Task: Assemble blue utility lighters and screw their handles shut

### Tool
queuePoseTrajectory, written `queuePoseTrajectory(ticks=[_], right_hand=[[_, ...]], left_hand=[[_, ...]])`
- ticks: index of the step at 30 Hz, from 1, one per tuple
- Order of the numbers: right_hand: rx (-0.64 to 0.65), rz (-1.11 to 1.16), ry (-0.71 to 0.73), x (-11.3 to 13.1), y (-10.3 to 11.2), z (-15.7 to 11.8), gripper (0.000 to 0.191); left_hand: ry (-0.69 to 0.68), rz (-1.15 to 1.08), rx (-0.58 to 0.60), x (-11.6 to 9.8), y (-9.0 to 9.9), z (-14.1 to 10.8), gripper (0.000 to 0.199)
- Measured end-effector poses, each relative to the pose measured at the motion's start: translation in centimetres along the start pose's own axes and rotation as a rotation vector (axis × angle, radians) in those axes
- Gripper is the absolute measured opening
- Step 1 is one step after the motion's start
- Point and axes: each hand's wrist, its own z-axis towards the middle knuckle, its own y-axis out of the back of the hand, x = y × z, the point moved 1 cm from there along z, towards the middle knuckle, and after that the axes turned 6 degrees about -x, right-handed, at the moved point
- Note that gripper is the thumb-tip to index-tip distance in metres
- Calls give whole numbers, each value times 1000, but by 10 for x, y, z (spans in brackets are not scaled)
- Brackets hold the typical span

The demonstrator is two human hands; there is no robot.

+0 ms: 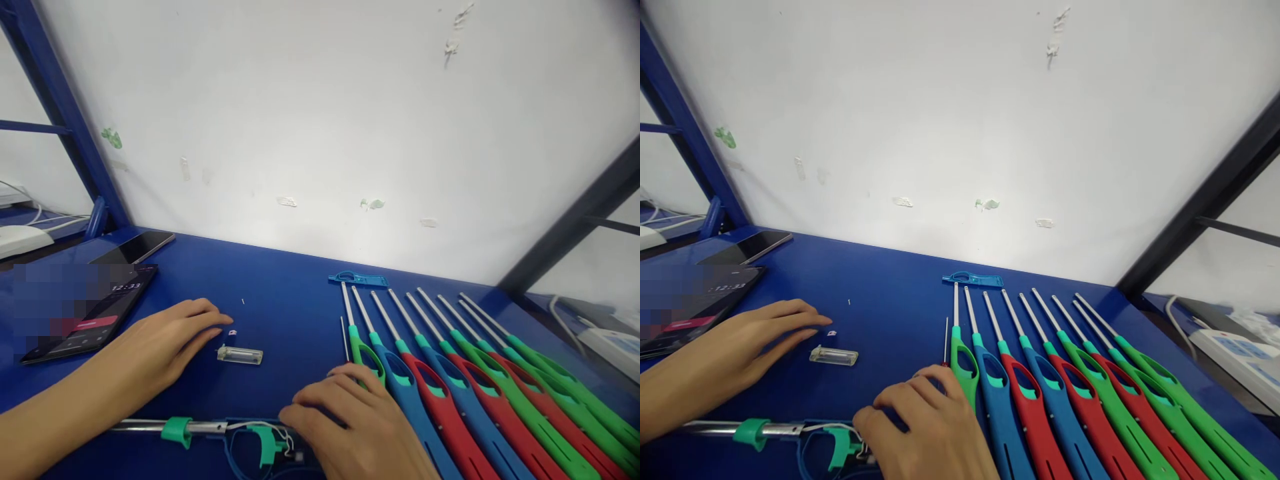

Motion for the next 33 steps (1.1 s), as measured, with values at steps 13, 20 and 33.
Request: queuePoseTrajectory(ticks=[13, 20, 33], right_hand=[[704, -240, 209, 25, -33, 102, 47], [716, -260, 286, 22, -46, 108, 12], [26, -119, -112, 3, 23, 61, 36]], left_hand=[[9, -155, 315, 35, -36, 20, 44], [5, -180, 262, 25, -38, 20, 48], [92, -306, 51, -25, -2, 19, 35]])
